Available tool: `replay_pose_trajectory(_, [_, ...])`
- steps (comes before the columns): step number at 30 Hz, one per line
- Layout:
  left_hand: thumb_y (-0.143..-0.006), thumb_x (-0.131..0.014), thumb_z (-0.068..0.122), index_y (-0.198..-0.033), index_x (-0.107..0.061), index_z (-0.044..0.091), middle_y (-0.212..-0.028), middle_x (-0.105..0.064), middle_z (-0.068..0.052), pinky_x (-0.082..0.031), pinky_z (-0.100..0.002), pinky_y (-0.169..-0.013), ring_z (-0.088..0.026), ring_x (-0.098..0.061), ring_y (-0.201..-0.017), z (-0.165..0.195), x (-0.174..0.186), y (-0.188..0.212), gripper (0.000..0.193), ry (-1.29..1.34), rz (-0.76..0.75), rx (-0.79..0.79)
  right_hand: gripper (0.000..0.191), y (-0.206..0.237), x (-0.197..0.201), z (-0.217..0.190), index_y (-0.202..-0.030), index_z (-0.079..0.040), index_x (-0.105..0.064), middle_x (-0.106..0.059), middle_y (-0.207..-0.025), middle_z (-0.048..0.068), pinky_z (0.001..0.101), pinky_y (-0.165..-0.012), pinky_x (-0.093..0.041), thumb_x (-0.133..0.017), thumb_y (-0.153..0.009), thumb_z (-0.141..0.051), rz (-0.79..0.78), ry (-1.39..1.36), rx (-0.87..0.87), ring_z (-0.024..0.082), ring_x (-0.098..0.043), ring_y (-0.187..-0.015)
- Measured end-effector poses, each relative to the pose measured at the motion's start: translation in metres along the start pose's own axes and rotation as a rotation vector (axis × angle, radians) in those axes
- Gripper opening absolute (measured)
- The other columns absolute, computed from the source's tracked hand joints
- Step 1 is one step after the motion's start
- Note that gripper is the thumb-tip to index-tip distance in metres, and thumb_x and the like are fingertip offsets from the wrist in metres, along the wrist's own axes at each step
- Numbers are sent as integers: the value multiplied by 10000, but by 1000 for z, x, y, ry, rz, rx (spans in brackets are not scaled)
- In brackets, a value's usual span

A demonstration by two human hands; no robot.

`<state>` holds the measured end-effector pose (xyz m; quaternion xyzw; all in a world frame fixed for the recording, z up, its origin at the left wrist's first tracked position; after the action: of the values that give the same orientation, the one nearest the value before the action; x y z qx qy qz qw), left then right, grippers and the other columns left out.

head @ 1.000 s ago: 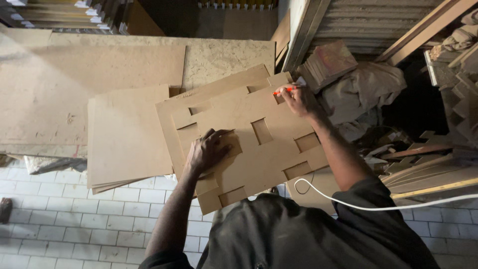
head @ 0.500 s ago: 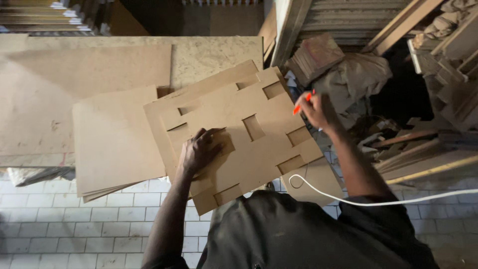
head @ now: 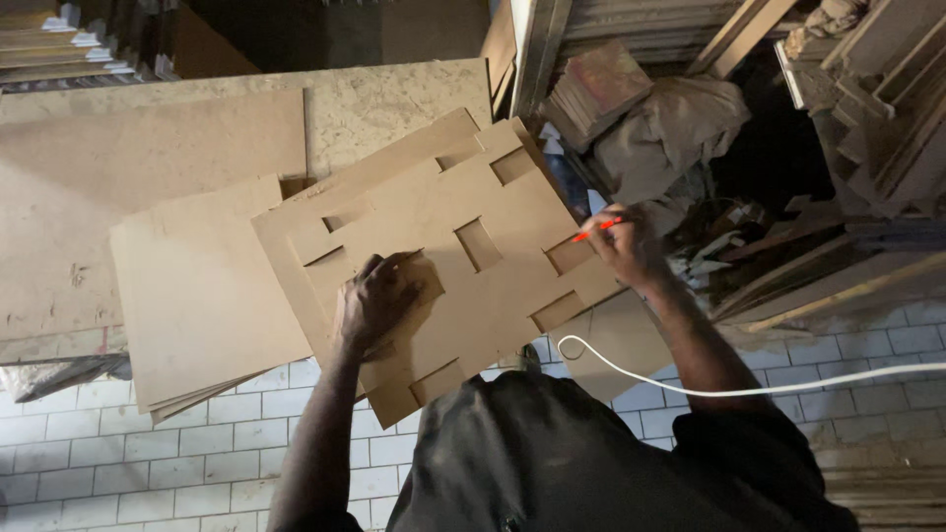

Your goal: The person holds a notched panel template on top of a stack of flat boards and traces around its cutouts with a red marker. They reposition the template, flip and turn the boards, and mark slot outlines on successive panels at the workbench.

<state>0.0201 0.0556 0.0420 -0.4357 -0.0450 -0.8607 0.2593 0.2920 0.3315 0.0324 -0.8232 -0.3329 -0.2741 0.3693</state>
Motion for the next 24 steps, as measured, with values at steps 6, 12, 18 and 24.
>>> replay_pose_trajectory(6, [-833, -810, 324, -1267, -705, 214, -945, -676, -87, -585, -420, -718, -275, -704, -813, -3, -1, 7, 460, -28, 1, 22, 244, 21, -23, -44, -973, -23, -696, -717, -976, 128, 399, -820, -538, -557, -1068, -201, -110, -105, 149, 341, -698, -902])
replay_pose_trajectory(12, [-831, -815, 344, -1256, -703, 196, -949, -669, -90, -582, -418, -707, -273, -705, -815, -17, -7, 9, 463, -43, 10, -9, 316, 24, -9, 5, -818, -71, -685, -736, -845, 93, 386, -740, -550, -560, -1056, -237, -148, -1, -168, 293, -728, -787])
replay_pose_trajectory(18, [-840, -807, 336, -1256, -700, 189, -960, -667, -88, -583, -417, -708, -266, -712, -815, -26, -6, 14, 454, 12, 35, -41, 245, 39, -13, -32, -841, -82, -742, -714, -888, 120, 439, -852, -501, -627, -996, -233, -172, 96, 30, 322, -663, -883])
replay_pose_trajectory(24, [-836, -830, 330, -1235, -707, 182, -975, -675, -92, -577, -428, -684, -299, -696, -788, -24, -1, 15, 444, -15, 65, -59, 146, 76, -42, -117, -1044, -88, -685, -746, -1040, 98, 418, -922, -488, -618, -1003, -210, -290, -145, 277, 274, -680, -1027])
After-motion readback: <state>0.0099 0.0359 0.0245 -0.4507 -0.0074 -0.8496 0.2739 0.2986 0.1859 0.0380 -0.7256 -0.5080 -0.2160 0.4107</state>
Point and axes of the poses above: each hand's wrist, its own y-axis away from the middle knuckle, its own x-axis out of the back of the hand, z = x × y, the point moved 8 cm from there along -y, towards the middle knuckle
